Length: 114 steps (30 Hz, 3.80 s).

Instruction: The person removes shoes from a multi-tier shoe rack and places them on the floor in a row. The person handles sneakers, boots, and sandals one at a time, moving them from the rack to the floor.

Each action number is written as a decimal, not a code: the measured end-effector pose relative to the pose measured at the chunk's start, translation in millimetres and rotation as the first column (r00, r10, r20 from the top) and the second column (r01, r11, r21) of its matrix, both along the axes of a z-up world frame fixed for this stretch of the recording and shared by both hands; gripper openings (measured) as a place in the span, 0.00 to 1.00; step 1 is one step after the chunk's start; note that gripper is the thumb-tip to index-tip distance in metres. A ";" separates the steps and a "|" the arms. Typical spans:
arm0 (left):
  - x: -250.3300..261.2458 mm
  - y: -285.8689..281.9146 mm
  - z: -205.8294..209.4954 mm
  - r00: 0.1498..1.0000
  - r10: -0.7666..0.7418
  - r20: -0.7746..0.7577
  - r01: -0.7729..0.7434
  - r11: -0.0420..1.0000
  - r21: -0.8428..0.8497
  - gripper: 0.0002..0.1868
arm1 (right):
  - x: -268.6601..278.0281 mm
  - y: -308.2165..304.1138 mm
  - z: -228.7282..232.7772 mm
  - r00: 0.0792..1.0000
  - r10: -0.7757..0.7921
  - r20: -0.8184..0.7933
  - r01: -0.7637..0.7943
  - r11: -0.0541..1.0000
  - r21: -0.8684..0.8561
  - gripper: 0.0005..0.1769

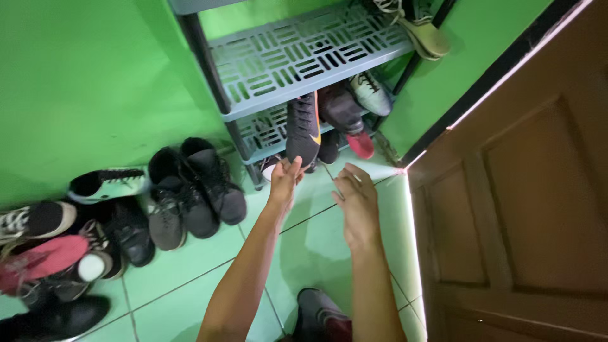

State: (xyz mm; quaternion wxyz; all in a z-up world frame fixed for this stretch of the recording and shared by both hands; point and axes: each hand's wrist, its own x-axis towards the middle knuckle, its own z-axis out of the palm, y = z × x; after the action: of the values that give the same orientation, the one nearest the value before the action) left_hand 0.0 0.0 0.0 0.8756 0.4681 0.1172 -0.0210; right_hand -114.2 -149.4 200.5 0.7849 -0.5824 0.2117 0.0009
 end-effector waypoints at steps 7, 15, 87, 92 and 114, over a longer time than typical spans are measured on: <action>-68.0 33.9 31.8 0.987 -0.130 0.090 0.117 0.983 0.143 0.20 | 4.7 -8.6 -20.1 0.998 0.052 -0.033 -0.054 0.996 -0.070 0.28; -162.4 74.0 68.0 0.962 -0.269 0.048 0.257 0.949 0.184 0.18 | 2.7 -4.9 -38.5 0.982 0.162 -0.096 -0.182 0.946 -0.268 0.37; -307.7 339.1 23.4 0.473 0.878 0.074 -0.845 0.428 0.321 0.17 | -73.0 441.6 -298.3 0.628 0.717 -0.304 -0.576 0.690 0.439 0.25; -310.8 345.8 14.0 0.454 0.889 0.065 -0.863 0.420 0.281 0.18 | -71.8 506.7 -324.9 0.603 0.688 -0.403 -0.536 0.724 0.434 0.36; -322.3 350.5 0.4 0.501 0.865 0.030 -0.778 0.436 0.452 0.17 | -61.5 496.5 -299.7 0.409 0.870 -0.274 -0.892 0.318 -0.321 0.48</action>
State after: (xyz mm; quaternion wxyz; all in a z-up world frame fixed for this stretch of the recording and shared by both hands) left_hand -322.3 350.5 0.4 0.6368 0.5170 0.4222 0.3860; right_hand -175.6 347.1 -99.3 0.5060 -0.7561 -0.1243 0.3961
